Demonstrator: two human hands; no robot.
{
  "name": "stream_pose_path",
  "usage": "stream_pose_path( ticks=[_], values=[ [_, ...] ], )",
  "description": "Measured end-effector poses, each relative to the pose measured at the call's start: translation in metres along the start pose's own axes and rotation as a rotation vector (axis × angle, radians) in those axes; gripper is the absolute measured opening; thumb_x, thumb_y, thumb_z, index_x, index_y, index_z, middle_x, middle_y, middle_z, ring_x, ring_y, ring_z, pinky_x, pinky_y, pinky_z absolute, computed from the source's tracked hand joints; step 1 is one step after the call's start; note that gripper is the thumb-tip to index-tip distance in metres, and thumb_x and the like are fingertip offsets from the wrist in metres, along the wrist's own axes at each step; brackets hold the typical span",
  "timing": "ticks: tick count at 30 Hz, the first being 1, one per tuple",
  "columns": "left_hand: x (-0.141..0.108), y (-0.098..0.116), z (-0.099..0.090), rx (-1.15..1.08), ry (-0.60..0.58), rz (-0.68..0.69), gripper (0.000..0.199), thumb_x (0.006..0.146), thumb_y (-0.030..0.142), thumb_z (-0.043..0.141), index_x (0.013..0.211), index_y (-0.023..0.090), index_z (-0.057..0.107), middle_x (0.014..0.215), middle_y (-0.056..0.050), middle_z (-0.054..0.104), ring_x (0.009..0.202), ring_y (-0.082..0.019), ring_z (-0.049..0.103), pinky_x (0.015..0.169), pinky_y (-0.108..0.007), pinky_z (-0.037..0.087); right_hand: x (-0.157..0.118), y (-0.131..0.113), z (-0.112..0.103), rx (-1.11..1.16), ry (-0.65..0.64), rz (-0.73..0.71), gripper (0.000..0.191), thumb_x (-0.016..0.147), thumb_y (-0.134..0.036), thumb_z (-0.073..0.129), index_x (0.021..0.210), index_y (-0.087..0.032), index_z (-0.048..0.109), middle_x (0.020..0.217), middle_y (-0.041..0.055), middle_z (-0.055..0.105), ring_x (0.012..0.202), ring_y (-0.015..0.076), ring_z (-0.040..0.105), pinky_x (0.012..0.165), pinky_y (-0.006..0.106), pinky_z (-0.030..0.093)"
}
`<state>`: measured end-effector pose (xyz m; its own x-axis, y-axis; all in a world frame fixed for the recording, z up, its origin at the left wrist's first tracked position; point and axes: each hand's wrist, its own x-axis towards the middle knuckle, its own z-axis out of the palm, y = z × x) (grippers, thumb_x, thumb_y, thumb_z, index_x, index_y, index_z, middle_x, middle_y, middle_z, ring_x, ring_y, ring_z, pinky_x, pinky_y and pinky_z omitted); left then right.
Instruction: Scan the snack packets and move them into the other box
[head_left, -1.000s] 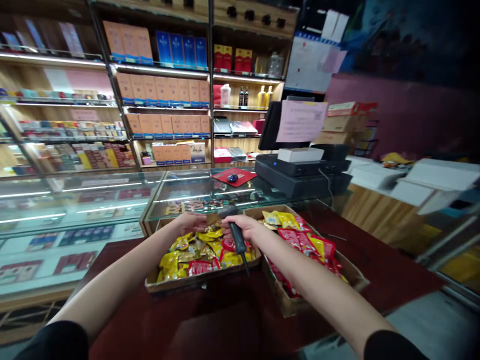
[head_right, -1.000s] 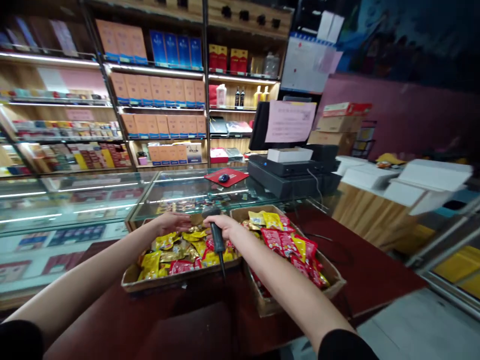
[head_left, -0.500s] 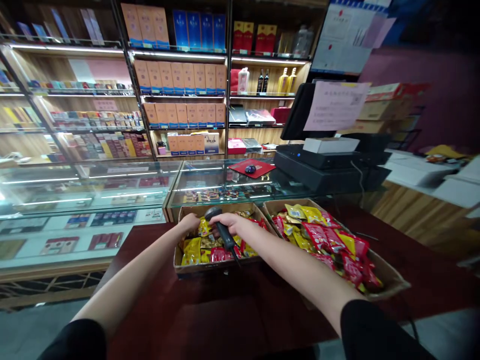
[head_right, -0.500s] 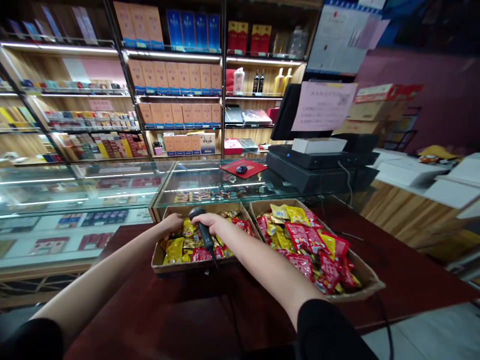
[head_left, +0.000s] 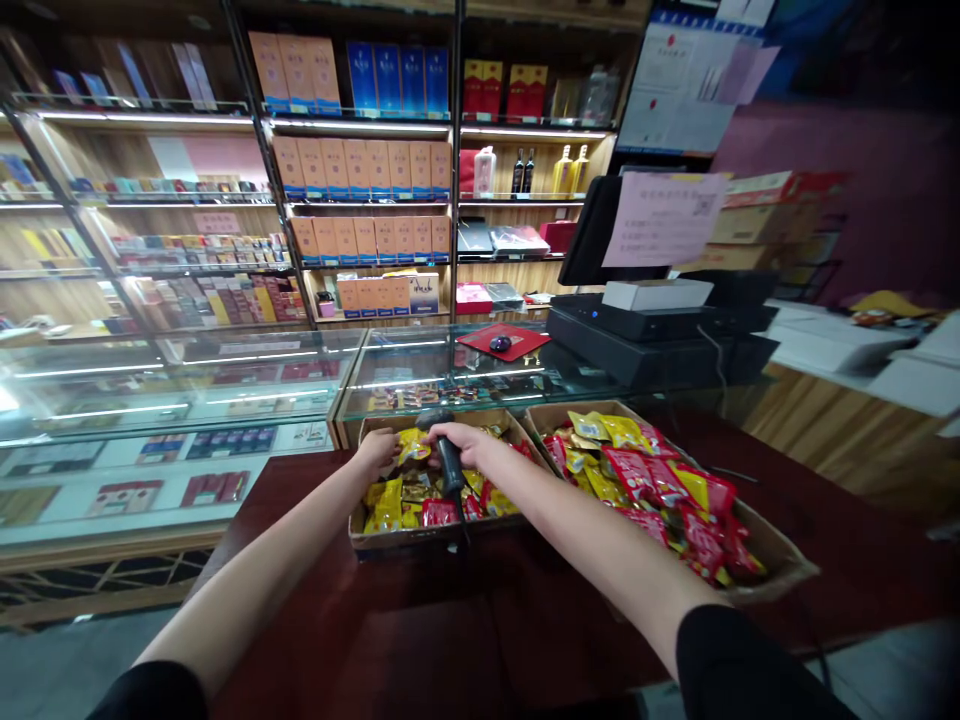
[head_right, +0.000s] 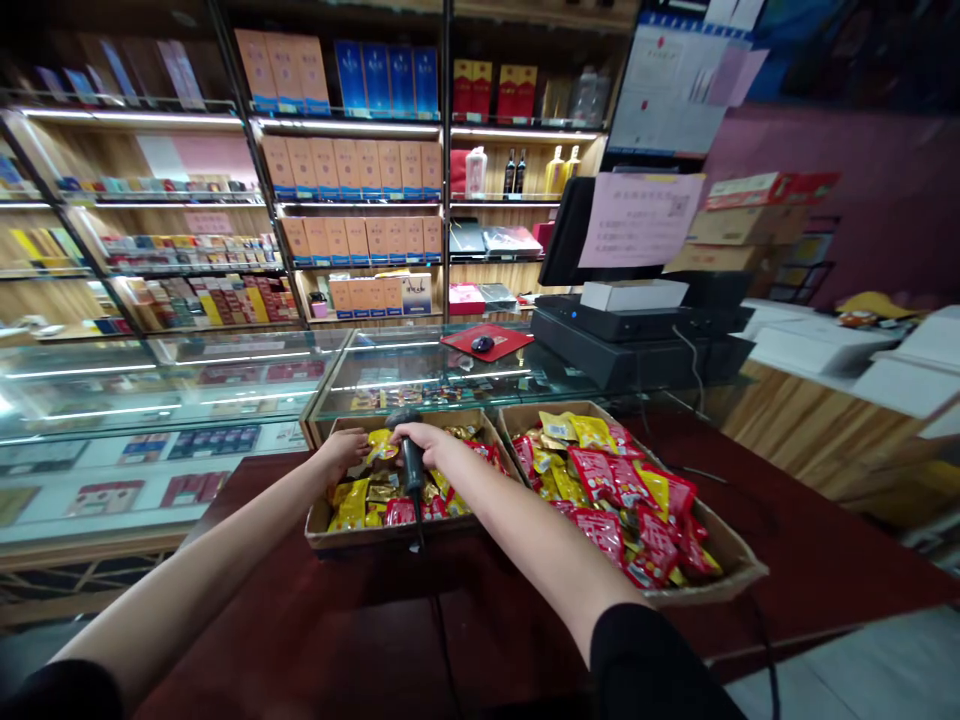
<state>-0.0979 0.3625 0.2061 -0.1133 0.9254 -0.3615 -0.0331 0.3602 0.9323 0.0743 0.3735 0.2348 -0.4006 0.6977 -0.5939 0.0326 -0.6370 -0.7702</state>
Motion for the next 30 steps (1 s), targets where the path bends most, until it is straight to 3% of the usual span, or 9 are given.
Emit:
stream_pose_path(
  ticks=[2, 7, 12, 14, 19, 22, 26, 30],
  values=[
    [-0.009, 0.008, 0.002, -0.025, 0.034, 0.000, 0.039, 0.070, 0.022, 0.072, 0.105, 0.014, 0.057, 0.072, -0.002, 0.063, 0.056, -0.011, 0.058, 0.053, -0.020, 0.038, -0.018, -0.004, -0.010, 0.043, -0.032, -0.037, 0.007, 0.075, -0.009, 0.052, 0.074, -0.013, 0.057, 0.056, 0.0011, 0.059, 0.053, 0.0121, 0.061, 0.061, 0.025, 0.056],
    [-0.034, 0.021, 0.010, -0.062, -0.166, -0.051, 0.044, 0.058, 0.034, 0.082, 0.092, 0.012, 0.066, 0.091, -0.010, 0.068, 0.075, -0.016, 0.062, 0.065, -0.025, 0.046, -0.065, -0.002, -0.038, 0.157, -0.143, -0.179, 0.015, 0.071, -0.005, 0.053, 0.081, -0.010, 0.061, 0.067, 0.0045, 0.065, 0.067, 0.0159, 0.067, 0.076, 0.030, 0.057],
    [-0.040, 0.015, 0.021, 0.116, -0.048, 0.101, 0.050, 0.056, 0.043, 0.081, 0.093, 0.013, 0.069, 0.095, -0.011, 0.069, 0.085, -0.017, 0.061, 0.063, -0.020, 0.044, -0.097, 0.012, -0.052, 0.208, -0.128, -0.323, 0.023, 0.067, -0.002, 0.054, 0.088, -0.010, 0.063, 0.075, 0.0062, 0.068, 0.077, 0.0177, 0.069, 0.079, 0.030, 0.057],
    [-0.039, 0.012, 0.027, 0.099, -0.079, 0.120, 0.049, 0.060, 0.046, 0.078, 0.093, 0.012, 0.068, 0.090, -0.010, 0.069, 0.081, -0.016, 0.062, 0.061, -0.019, 0.046, -0.100, 0.018, -0.053, 0.221, -0.112, -0.373, 0.027, 0.066, -0.002, 0.056, 0.090, -0.011, 0.063, 0.077, 0.0058, 0.068, 0.079, 0.0184, 0.069, 0.079, 0.031, 0.057],
    [-0.041, 0.017, 0.046, -0.149, -0.410, -0.076, 0.034, 0.069, 0.031, 0.076, 0.095, 0.013, 0.064, 0.087, -0.010, 0.069, 0.074, -0.017, 0.066, 0.067, -0.029, 0.055, -0.097, 0.028, -0.054, 0.190, -0.076, -0.426, 0.027, 0.064, -0.002, 0.058, 0.088, -0.014, 0.064, 0.089, 0.0054, 0.070, 0.081, 0.0157, 0.068, 0.081, 0.027, 0.056],
    [-0.041, 0.020, 0.052, -0.196, -0.441, -0.138, 0.031, 0.068, 0.021, 0.077, 0.094, 0.014, 0.062, 0.086, -0.009, 0.070, 0.073, -0.020, 0.068, 0.068, -0.035, 0.058, -0.097, 0.032, -0.056, 0.188, -0.070, -0.450, 0.029, 0.063, -0.001, 0.060, 0.089, -0.014, 0.064, 0.090, 0.0052, 0.070, 0.081, 0.0160, 0.068, 0.080, 0.028, 0.056],
    [-0.039, 0.013, 0.054, -0.148, -0.473, -0.153, 0.033, 0.067, 0.019, 0.078, 0.096, 0.013, 0.063, 0.088, -0.011, 0.071, 0.074, -0.021, 0.070, 0.066, -0.035, 0.059, -0.101, 0.040, -0.061, 0.171, -0.038, -0.399, 0.029, 0.063, -0.002, 0.062, 0.089, -0.014, 0.064, 0.090, 0.0063, 0.070, 0.083, 0.0169, 0.067, 0.079, 0.029, 0.056],
    [-0.034, 0.007, 0.058, -0.100, -0.428, -0.134, 0.034, 0.064, 0.017, 0.080, 0.094, 0.012, 0.065, 0.086, -0.011, 0.071, 0.071, -0.020, 0.069, 0.064, -0.030, 0.058, -0.112, 0.047, -0.059, 0.104, 0.104, -0.385, 0.024, 0.063, -0.004, 0.063, 0.085, -0.014, 0.064, 0.089, 0.0063, 0.069, 0.084, 0.0172, 0.067, 0.075, 0.028, 0.056]
  ],
)
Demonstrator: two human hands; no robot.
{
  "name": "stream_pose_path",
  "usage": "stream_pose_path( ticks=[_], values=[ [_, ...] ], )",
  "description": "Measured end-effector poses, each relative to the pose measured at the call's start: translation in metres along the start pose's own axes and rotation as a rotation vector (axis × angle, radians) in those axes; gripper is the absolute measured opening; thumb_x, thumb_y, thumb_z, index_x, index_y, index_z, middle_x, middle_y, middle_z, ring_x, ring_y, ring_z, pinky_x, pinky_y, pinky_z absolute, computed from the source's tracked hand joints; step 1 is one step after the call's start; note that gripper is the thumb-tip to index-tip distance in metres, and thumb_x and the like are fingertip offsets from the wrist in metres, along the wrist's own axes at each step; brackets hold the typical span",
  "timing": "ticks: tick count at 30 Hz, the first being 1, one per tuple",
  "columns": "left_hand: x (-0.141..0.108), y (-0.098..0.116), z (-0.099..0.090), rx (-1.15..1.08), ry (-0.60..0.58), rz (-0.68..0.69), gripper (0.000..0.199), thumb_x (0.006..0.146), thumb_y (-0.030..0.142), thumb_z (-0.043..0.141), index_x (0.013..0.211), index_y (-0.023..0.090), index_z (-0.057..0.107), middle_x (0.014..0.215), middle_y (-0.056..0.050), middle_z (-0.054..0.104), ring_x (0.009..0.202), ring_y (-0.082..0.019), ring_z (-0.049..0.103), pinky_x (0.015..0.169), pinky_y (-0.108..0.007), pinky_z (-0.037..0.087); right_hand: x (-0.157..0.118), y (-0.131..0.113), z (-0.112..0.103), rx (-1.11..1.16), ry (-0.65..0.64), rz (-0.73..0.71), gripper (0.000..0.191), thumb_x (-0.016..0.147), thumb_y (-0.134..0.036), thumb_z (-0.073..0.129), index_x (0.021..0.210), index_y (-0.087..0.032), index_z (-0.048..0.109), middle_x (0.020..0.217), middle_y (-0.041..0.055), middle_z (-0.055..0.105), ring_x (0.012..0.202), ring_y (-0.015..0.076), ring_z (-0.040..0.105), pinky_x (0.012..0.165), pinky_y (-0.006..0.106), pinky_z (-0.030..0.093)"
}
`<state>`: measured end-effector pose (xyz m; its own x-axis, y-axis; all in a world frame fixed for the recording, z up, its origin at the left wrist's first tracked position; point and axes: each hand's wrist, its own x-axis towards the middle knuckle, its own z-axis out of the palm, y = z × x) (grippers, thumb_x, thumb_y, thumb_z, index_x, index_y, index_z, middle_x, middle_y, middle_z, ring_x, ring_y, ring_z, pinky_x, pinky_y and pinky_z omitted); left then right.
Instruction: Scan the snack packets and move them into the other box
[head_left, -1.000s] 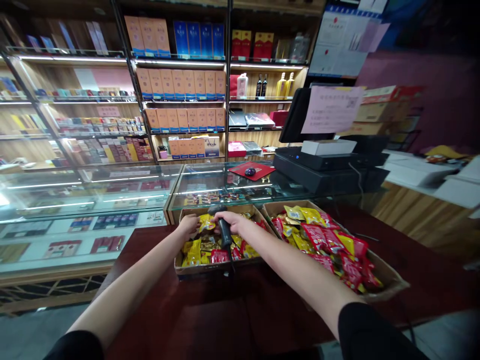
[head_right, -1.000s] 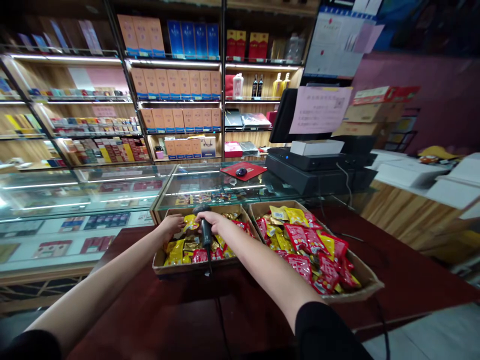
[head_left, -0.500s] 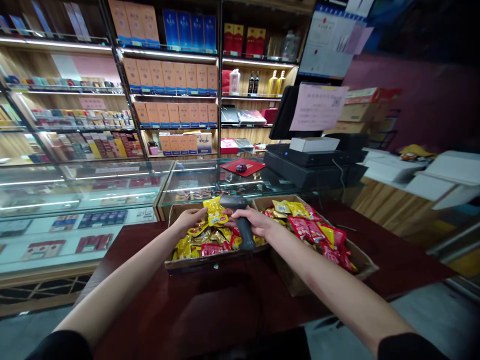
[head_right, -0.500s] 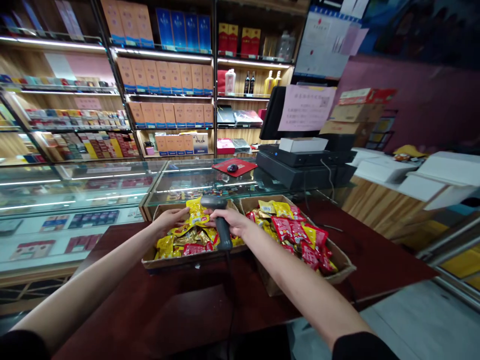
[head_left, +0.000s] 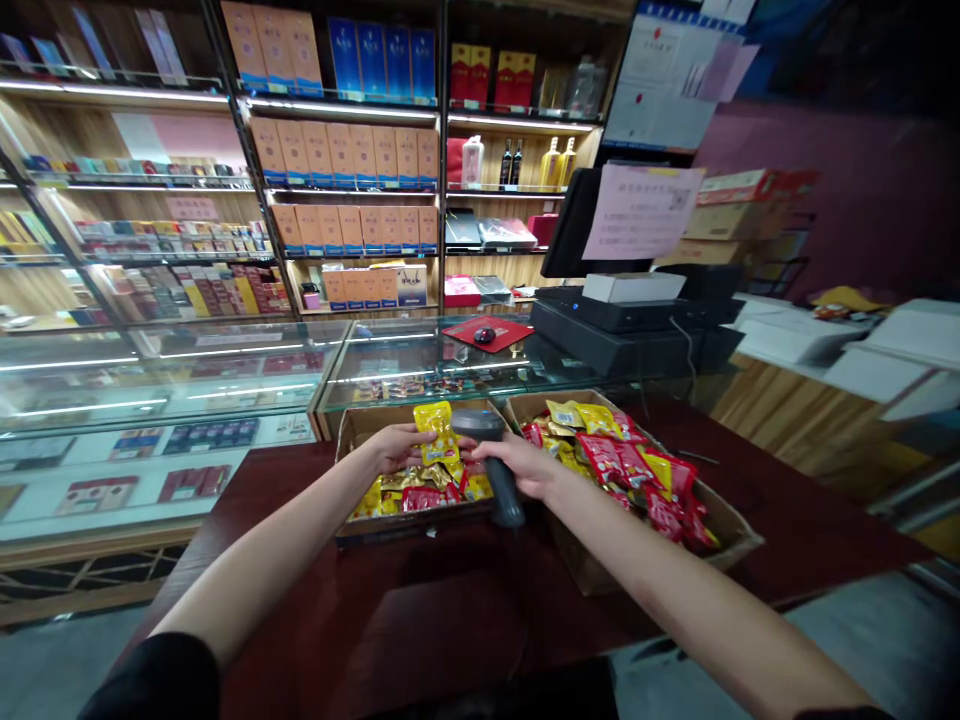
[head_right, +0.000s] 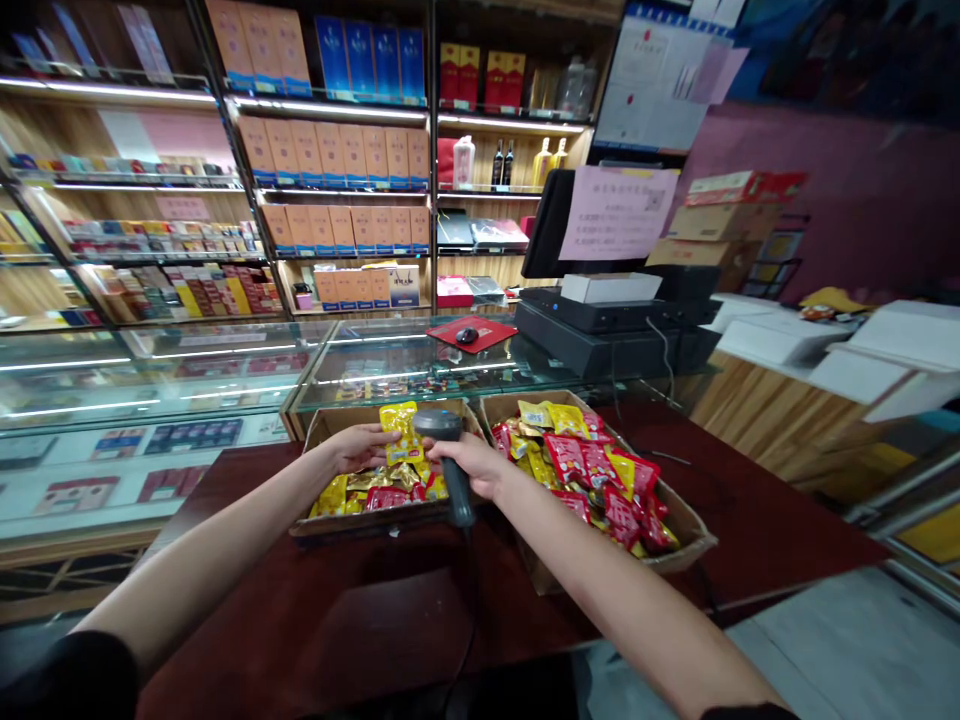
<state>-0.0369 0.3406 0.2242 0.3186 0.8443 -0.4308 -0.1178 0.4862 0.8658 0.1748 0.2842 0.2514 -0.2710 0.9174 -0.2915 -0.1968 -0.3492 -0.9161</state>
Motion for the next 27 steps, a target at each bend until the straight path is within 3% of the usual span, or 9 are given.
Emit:
stream_pose_path(
  ticks=[3, 8, 16, 27],
  values=[
    [0.007, 0.003, 0.003, 0.043, 0.054, 0.031, 0.032, 0.062, 0.017, 0.081, 0.090, 0.012, 0.066, 0.081, -0.010, 0.072, 0.064, -0.017, 0.068, 0.060, -0.027, 0.057, -0.018, 0.002, 0.009, -0.064, 0.073, -0.054, 0.020, 0.065, -0.006, 0.064, 0.083, -0.015, 0.062, 0.091, 0.0057, 0.067, 0.085, 0.0180, 0.066, 0.070, 0.028, 0.057],
    [0.017, 0.011, 0.009, 0.056, 0.051, 0.055, 0.030, 0.062, 0.016, 0.081, 0.088, 0.011, 0.067, 0.080, -0.009, 0.072, 0.057, -0.015, 0.066, 0.055, -0.025, 0.055, -0.046, 0.022, 0.028, -0.099, -0.038, 0.025, 0.026, 0.071, -0.025, 0.068, 0.093, -0.018, 0.054, 0.086, 0.0050, 0.064, 0.071, 0.0211, 0.069, 0.051, 0.030, 0.056],
    [0.032, 0.001, 0.009, 0.070, 0.002, 0.017, 0.037, 0.061, 0.016, 0.081, 0.095, 0.011, 0.066, 0.084, -0.011, 0.072, 0.065, -0.017, 0.069, 0.058, -0.025, 0.057, -0.053, 0.069, 0.043, -0.157, 0.009, -0.001, 0.036, 0.071, -0.047, 0.064, 0.088, -0.019, 0.049, 0.072, -0.0016, 0.056, 0.048, 0.0151, 0.063, 0.032, 0.022, 0.046],
    [0.036, -0.001, 0.010, 0.065, 0.012, -0.003, 0.036, 0.062, 0.017, 0.081, 0.094, 0.012, 0.065, 0.083, -0.010, 0.072, 0.064, -0.017, 0.068, 0.057, -0.024, 0.056, -0.062, 0.067, 0.059, -0.114, 0.073, -0.065, 0.042, 0.069, -0.052, 0.063, 0.084, -0.017, 0.046, 0.067, -0.0039, 0.053, 0.041, 0.0116, 0.057, 0.030, 0.021, 0.043]
  ],
)
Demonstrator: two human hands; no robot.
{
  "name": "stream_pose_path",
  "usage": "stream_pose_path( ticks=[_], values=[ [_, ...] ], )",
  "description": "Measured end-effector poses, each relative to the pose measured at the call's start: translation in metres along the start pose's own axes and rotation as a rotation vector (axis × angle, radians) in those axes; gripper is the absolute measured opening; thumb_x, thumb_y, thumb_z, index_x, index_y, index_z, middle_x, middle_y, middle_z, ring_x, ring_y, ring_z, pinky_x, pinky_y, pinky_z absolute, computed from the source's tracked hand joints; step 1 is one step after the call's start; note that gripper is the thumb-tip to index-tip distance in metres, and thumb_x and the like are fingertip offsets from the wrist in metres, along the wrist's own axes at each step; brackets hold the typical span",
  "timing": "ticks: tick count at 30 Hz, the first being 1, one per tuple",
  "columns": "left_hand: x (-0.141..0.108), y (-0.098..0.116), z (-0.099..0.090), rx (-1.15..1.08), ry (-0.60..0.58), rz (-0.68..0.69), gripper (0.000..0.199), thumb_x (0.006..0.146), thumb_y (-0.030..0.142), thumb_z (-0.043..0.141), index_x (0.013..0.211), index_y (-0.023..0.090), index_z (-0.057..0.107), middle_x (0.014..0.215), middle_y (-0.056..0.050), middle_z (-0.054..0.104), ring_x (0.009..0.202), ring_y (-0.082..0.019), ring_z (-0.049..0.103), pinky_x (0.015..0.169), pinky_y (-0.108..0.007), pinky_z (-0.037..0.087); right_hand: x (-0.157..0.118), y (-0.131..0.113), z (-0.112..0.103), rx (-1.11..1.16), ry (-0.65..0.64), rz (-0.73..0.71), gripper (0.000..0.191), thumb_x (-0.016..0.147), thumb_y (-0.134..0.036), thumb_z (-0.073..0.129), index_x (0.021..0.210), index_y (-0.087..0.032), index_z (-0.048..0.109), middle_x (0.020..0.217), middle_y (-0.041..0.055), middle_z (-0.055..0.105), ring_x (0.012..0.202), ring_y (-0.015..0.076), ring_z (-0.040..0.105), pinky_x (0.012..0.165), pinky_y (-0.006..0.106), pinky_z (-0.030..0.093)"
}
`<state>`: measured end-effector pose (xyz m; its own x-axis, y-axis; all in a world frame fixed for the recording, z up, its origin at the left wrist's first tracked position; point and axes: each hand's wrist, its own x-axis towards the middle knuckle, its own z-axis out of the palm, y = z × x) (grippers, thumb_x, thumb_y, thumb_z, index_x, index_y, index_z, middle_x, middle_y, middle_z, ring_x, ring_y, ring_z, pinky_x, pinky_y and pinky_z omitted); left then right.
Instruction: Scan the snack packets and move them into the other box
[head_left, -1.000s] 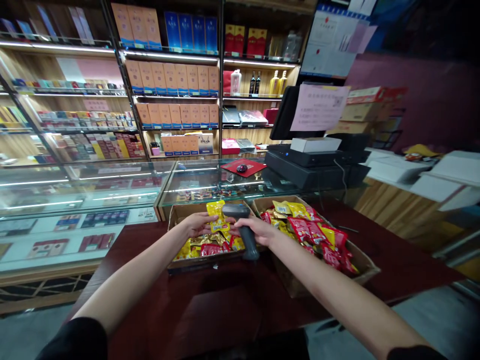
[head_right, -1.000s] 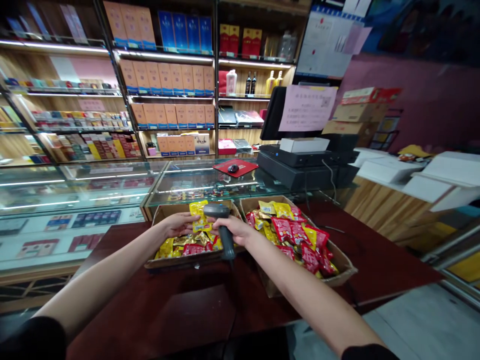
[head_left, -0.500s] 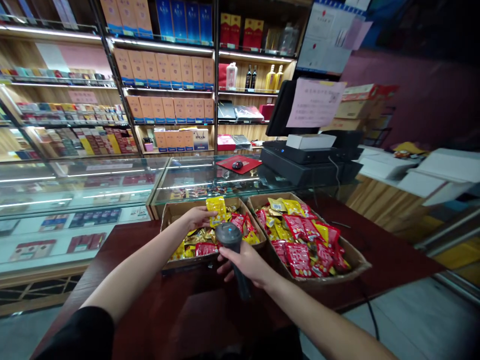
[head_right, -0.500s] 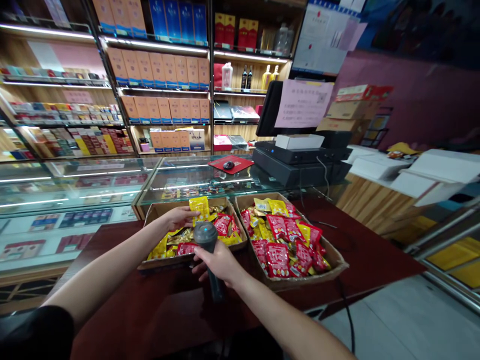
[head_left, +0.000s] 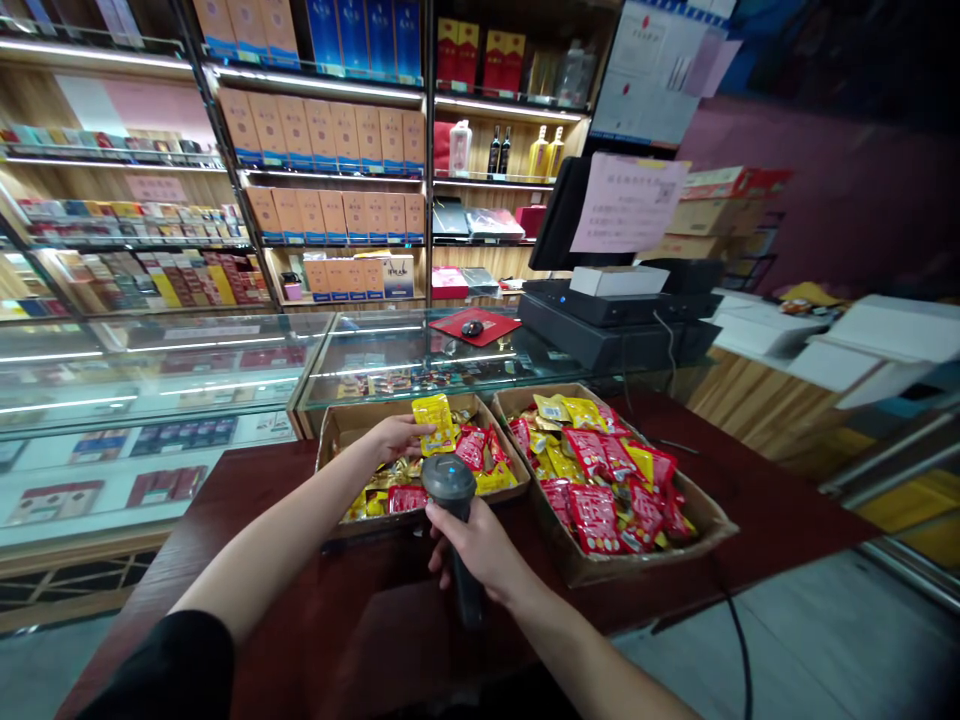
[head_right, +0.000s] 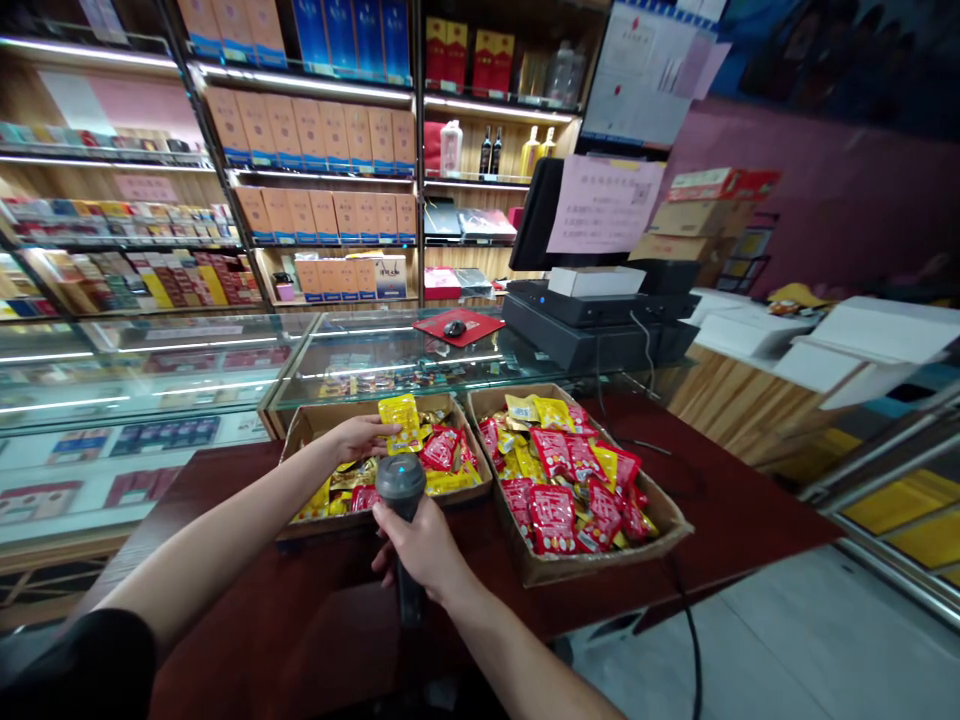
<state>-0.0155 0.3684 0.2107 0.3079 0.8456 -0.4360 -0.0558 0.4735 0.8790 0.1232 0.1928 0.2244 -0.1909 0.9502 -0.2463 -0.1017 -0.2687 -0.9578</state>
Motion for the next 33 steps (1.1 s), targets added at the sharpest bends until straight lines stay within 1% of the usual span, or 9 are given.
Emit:
stream_pose_path(
  ticks=[5, 11, 18, 25, 28, 30, 31, 32, 33],
  values=[
    [0.001, -0.001, -0.002, 0.011, -0.001, 0.002, 0.039, 0.061, 0.018, 0.081, 0.096, 0.013, 0.066, 0.084, -0.010, 0.072, 0.065, -0.016, 0.068, 0.057, -0.023, 0.056, 0.003, 0.004, 0.001, 0.015, 0.025, -0.011, 0.041, 0.070, -0.052, 0.063, 0.085, -0.017, 0.045, 0.066, -0.0043, 0.053, 0.040, 0.0118, 0.057, 0.030, 0.021, 0.043],
    [0.000, -0.001, -0.004, 0.019, 0.003, -0.001, 0.040, 0.062, 0.020, 0.081, 0.097, 0.013, 0.066, 0.085, -0.009, 0.072, 0.058, -0.013, 0.066, 0.053, -0.020, 0.054, 0.002, 0.001, 0.002, 0.001, 0.037, -0.018, 0.041, 0.071, -0.052, 0.063, 0.083, -0.018, 0.044, 0.060, -0.0064, 0.050, 0.040, 0.0126, 0.057, 0.030, 0.021, 0.044],
    [-0.002, -0.002, -0.002, -0.005, -0.052, 0.022, 0.037, 0.065, 0.021, 0.079, 0.099, 0.012, 0.067, 0.084, -0.011, 0.072, 0.066, -0.018, 0.069, 0.062, -0.027, 0.056, 0.001, 0.001, 0.002, 0.021, 0.035, -0.024, 0.042, 0.069, -0.052, 0.064, 0.082, -0.017, 0.045, 0.059, -0.0057, 0.051, 0.040, 0.0130, 0.057, 0.030, 0.022, 0.043],
    [-0.006, 0.000, -0.003, -0.007, -0.021, -0.003, 0.037, 0.062, 0.019, 0.081, 0.096, 0.012, 0.066, 0.082, -0.010, 0.072, 0.053, -0.012, 0.065, 0.049, -0.019, 0.053, -0.001, -0.003, 0.003, 0.057, 0.049, -0.003, 0.041, 0.069, -0.050, 0.065, 0.084, -0.017, 0.048, 0.064, -0.0034, 0.054, 0.042, 0.0138, 0.057, 0.031, 0.023, 0.044],
    [-0.010, 0.001, -0.003, -0.011, -0.031, -0.010, 0.038, 0.061, 0.019, 0.082, 0.095, 0.011, 0.065, 0.080, -0.010, 0.072, 0.057, -0.015, 0.067, 0.051, -0.021, 0.055, 0.003, -0.013, -0.006, 0.120, 0.059, -0.081, 0.032, 0.067, -0.039, 0.069, 0.084, -0.016, 0.055, 0.076, 0.0013, 0.060, 0.060, 0.0150, 0.062, 0.042, 0.023, 0.050],
    [-0.016, 0.004, -0.001, -0.017, -0.041, -0.014, 0.037, 0.062, 0.019, 0.081, 0.095, 0.012, 0.065, 0.081, -0.010, 0.072, 0.061, -0.017, 0.068, 0.053, -0.023, 0.056, 0.013, -0.024, -0.018, 0.167, 0.142, -0.173, 0.023, 0.064, -0.024, 0.071, 0.083, -0.016, 0.060, 0.081, 0.0015, 0.062, 0.071, 0.0129, 0.061, 0.056, 0.021, 0.052],
    [-0.019, 0.006, 0.001, -0.020, -0.054, -0.016, 0.036, 0.062, 0.018, 0.081, 0.095, 0.012, 0.065, 0.082, -0.011, 0.072, 0.063, -0.017, 0.069, 0.055, -0.024, 0.057, 0.019, -0.031, -0.026, 0.182, 0.210, -0.194, 0.022, 0.062, -0.016, 0.070, 0.082, -0.015, 0.061, 0.079, 0.0004, 0.062, 0.072, 0.0110, 0.060, 0.061, 0.018, 0.051],
    [-0.022, 0.009, 0.004, -0.024, -0.072, -0.018, 0.035, 0.063, 0.017, 0.080, 0.095, 0.012, 0.065, 0.084, -0.011, 0.072, 0.064, -0.018, 0.069, 0.057, -0.024, 0.057, 0.026, -0.038, -0.034, 0.216, 0.279, -0.171, 0.022, 0.061, -0.010, 0.068, 0.082, -0.015, 0.062, 0.075, -0.0007, 0.062, 0.070, 0.0094, 0.058, 0.061, 0.017, 0.050],
    [-0.025, 0.012, 0.008, -0.024, -0.095, -0.019, 0.033, 0.065, 0.017, 0.079, 0.094, 0.011, 0.065, 0.085, -0.011, 0.072, 0.066, -0.018, 0.069, 0.058, -0.025, 0.058, 0.034, -0.045, -0.043, 0.263, 0.291, -0.119, 0.021, 0.062, -0.008, 0.065, 0.082, -0.015, 0.063, 0.072, -0.0010, 0.061, 0.067, 0.0090, 0.057, 0.061, 0.017, 0.049]
  ],
)
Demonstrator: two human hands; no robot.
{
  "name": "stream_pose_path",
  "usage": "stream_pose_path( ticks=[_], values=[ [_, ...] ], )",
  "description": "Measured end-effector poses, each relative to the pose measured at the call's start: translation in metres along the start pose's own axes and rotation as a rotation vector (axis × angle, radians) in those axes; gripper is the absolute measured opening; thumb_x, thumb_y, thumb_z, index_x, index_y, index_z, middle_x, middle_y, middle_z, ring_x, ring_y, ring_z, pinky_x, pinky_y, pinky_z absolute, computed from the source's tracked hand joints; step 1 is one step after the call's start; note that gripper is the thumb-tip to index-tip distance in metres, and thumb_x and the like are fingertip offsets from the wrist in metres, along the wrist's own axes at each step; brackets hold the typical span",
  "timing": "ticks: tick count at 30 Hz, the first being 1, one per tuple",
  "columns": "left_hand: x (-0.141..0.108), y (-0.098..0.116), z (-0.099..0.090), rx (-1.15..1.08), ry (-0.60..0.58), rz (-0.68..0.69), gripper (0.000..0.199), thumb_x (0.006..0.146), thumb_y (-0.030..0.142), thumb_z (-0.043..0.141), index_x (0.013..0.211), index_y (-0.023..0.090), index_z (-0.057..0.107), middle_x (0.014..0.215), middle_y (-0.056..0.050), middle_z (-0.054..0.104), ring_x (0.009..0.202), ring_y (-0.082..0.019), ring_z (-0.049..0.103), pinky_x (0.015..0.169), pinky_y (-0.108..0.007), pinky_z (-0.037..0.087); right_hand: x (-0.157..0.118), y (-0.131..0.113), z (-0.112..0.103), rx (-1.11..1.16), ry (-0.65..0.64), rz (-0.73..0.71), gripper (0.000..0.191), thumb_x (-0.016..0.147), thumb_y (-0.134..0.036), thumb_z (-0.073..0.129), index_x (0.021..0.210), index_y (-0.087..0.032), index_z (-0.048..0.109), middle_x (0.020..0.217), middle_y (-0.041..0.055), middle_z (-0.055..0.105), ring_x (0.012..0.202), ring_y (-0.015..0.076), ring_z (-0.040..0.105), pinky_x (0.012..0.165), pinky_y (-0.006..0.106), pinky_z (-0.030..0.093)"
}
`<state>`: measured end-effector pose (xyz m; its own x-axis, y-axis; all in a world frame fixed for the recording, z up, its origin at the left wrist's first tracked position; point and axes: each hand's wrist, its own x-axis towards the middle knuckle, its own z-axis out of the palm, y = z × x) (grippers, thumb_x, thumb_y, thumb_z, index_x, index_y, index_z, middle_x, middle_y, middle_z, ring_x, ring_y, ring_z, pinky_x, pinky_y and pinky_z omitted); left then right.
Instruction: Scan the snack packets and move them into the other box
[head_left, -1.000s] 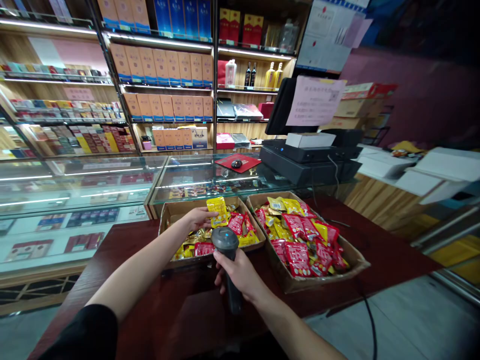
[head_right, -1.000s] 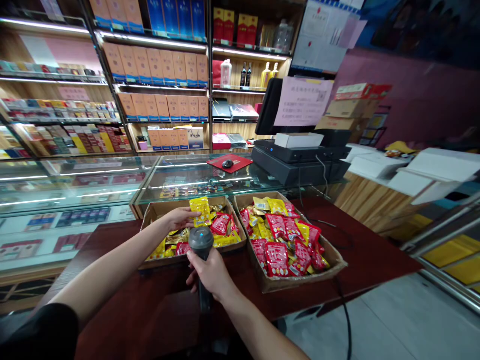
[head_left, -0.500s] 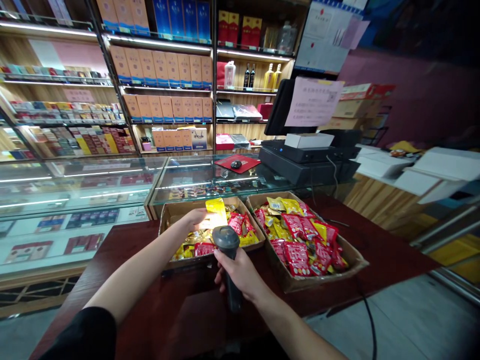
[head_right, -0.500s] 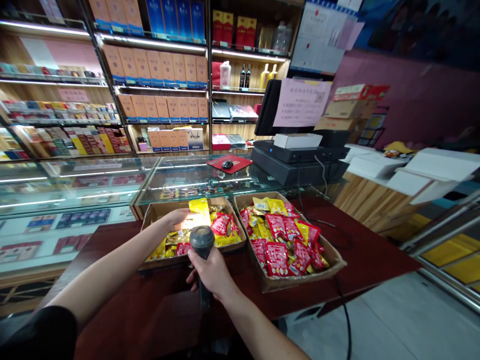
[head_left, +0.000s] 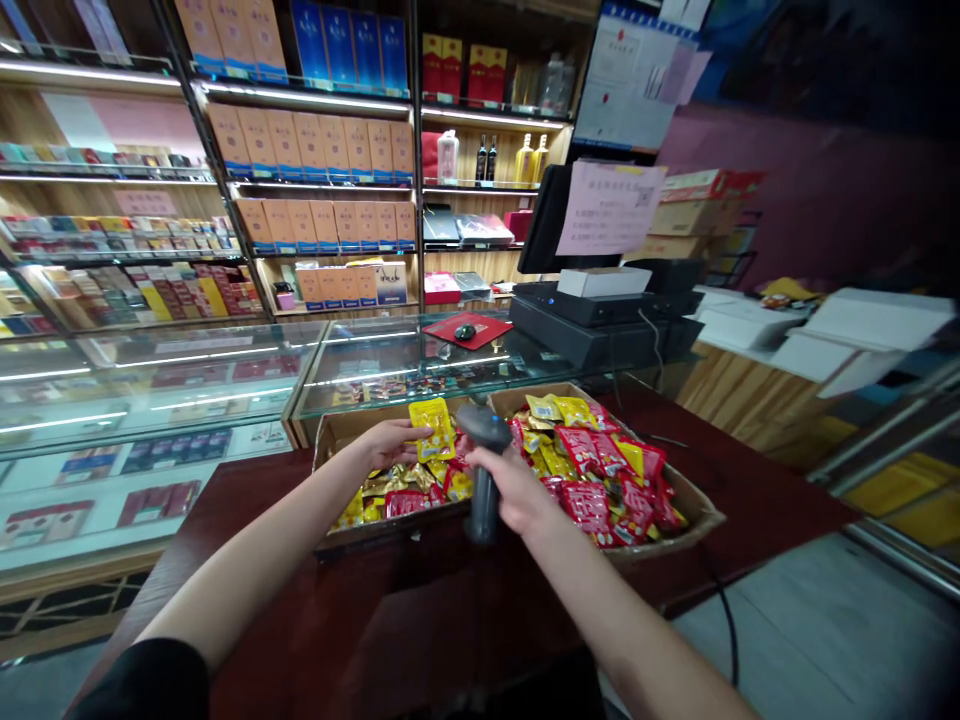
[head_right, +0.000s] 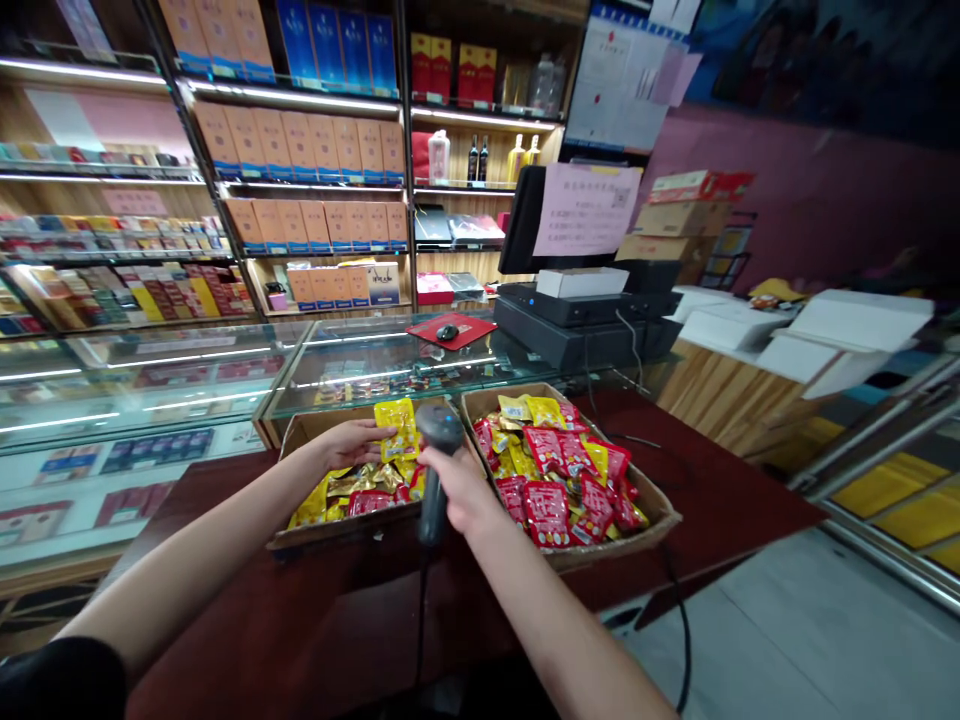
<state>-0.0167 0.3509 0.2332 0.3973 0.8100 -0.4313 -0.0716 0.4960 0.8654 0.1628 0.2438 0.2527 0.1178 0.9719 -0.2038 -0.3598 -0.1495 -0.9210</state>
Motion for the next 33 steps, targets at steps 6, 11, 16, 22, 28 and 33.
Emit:
stream_pose_path(
  ticks=[6, 11, 16, 22, 28, 33],
  values=[
    [0.005, 0.020, 0.040, 0.049, -0.095, 0.019, 0.032, 0.066, 0.019, 0.078, 0.094, 0.011, 0.065, 0.083, -0.011, 0.072, 0.067, -0.017, 0.069, 0.061, -0.026, 0.058, 0.042, -0.046, -0.027, 0.134, -0.127, 0.330, 0.014, 0.068, -0.004, 0.054, 0.077, -0.014, 0.059, 0.056, -0.0025, 0.053, 0.051, 0.0093, 0.053, 0.057, 0.023, 0.051],
    [0.039, 0.035, 0.091, 0.109, -0.075, 0.073, 0.033, 0.068, 0.019, 0.077, 0.096, 0.010, 0.062, 0.078, -0.009, 0.070, 0.054, -0.013, 0.065, 0.055, -0.026, 0.057, 0.054, -0.086, -0.062, 0.088, -0.078, 0.297, 0.009, 0.073, -0.006, 0.051, 0.073, -0.015, 0.054, 0.052, -0.0029, 0.051, 0.046, 0.0096, 0.050, 0.052, 0.022, 0.048],
    [0.073, 0.045, 0.162, 0.055, -0.110, 0.129, 0.033, 0.072, 0.018, 0.073, 0.101, 0.009, 0.060, 0.081, -0.011, 0.069, 0.064, -0.017, 0.067, 0.063, -0.031, 0.058, 0.065, -0.120, -0.113, 0.068, 0.081, 0.225, 0.011, 0.073, -0.006, 0.052, 0.067, -0.016, 0.050, 0.047, -0.0035, 0.047, 0.042, 0.0096, 0.046, 0.046, 0.021, 0.044],
    [0.097, 0.032, 0.226, 0.142, -0.155, 0.079, 0.033, 0.071, 0.026, 0.074, 0.095, 0.008, 0.062, 0.084, -0.010, 0.066, 0.069, -0.016, 0.065, 0.065, -0.027, 0.056, 0.061, -0.138, -0.161, 0.064, 0.236, 0.152, 0.011, 0.072, -0.005, 0.050, 0.069, -0.015, 0.051, 0.047, -0.0043, 0.047, 0.041, 0.0084, 0.044, 0.046, 0.020, 0.043],
    [0.097, 0.032, 0.217, 0.177, -0.113, 0.076, 0.035, 0.070, 0.026, 0.075, 0.095, 0.006, 0.062, 0.086, -0.013, 0.065, 0.072, -0.017, 0.065, 0.068, -0.029, 0.056, 0.057, -0.137, -0.169, 0.058, 0.256, 0.137, 0.011, 0.071, -0.004, 0.050, 0.070, -0.014, 0.052, 0.051, -0.0026, 0.050, 0.043, 0.0087, 0.047, 0.045, 0.019, 0.042],
    [0.075, 0.045, 0.157, 0.180, -0.026, 0.090, 0.031, 0.070, 0.024, 0.075, 0.094, 0.008, 0.062, 0.091, -0.014, 0.067, 0.075, -0.019, 0.067, 0.071, -0.032, 0.056, 0.066, -0.126, -0.134, 0.051, 0.138, 0.140, 0.011, 0.072, -0.003, 0.050, 0.072, -0.014, 0.054, 0.052, -0.0031, 0.049, 0.044, 0.0075, 0.045, 0.045, 0.017, 0.040]
  ],
)
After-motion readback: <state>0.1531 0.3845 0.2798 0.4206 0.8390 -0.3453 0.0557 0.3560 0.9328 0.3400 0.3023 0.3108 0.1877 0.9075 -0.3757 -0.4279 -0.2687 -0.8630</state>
